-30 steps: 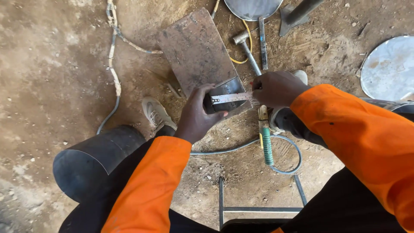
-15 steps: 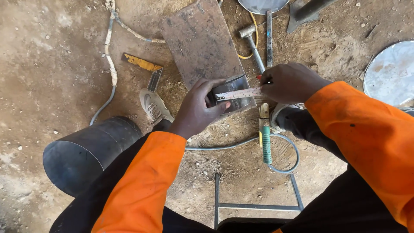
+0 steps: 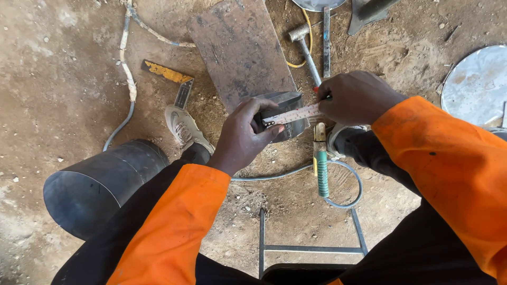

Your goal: The person measures a curved metal piece with a tape measure and marks it with a red marker. They then use a try square to draw straight lines on the metal piece.

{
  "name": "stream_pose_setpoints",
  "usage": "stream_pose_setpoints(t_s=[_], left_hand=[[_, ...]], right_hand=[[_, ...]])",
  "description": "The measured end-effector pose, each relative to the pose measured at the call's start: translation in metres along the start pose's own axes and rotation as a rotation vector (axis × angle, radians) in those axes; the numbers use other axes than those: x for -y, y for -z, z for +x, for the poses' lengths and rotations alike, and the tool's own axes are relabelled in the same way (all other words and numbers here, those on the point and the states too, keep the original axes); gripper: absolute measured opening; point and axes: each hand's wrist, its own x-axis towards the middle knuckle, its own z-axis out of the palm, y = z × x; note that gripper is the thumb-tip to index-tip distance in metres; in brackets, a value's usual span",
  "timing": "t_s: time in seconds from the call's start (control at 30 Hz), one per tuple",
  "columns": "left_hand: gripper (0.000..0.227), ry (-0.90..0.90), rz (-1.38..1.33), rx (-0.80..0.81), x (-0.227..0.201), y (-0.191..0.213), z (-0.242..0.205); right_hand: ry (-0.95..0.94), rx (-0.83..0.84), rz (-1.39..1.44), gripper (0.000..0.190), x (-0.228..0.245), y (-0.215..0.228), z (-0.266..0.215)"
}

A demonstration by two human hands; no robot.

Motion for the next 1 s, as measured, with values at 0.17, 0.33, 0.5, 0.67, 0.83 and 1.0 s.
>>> stream_pose_setpoints(t_s=[0.17,0.33,0.5,0.67,0.83,1.0], left_hand=[[0.031,-0.054,-0.012,-0.042,0.005,-0.002,-0.002],[0.026,-0.098,-0.039,-0.069,0.008,-0.002,-0.003],[0.020,-0.204,-0.055,-0.112,0.008,0.000,-0.004],[0.021,-0.245,-0.070,-0.153,0.012,-0.004,-0.002],[0.020,-0.249,-0.088,-0.179,0.015,-0.004,-0.002],[0.020,-0.236,-0.062,-0.180,0.021,-0.002,0.000]], right_hand=[[-0.034,0.041,0.039,0.039,0.003,0.001,-0.001],[-0.034,0.071,0.090,0.039,-0.001,-0.002,0.005],[0.031,0.034,0.111,0.040,-0.004,-0.003,0.007],[0.061,0.008,0.107,0.044,0.001,0.000,0.007],[0.060,-0.038,0.094,0.043,0.001,-0.002,0.009],[0.065,-0.053,0.150,0.039,0.001,-0.005,0.012]])
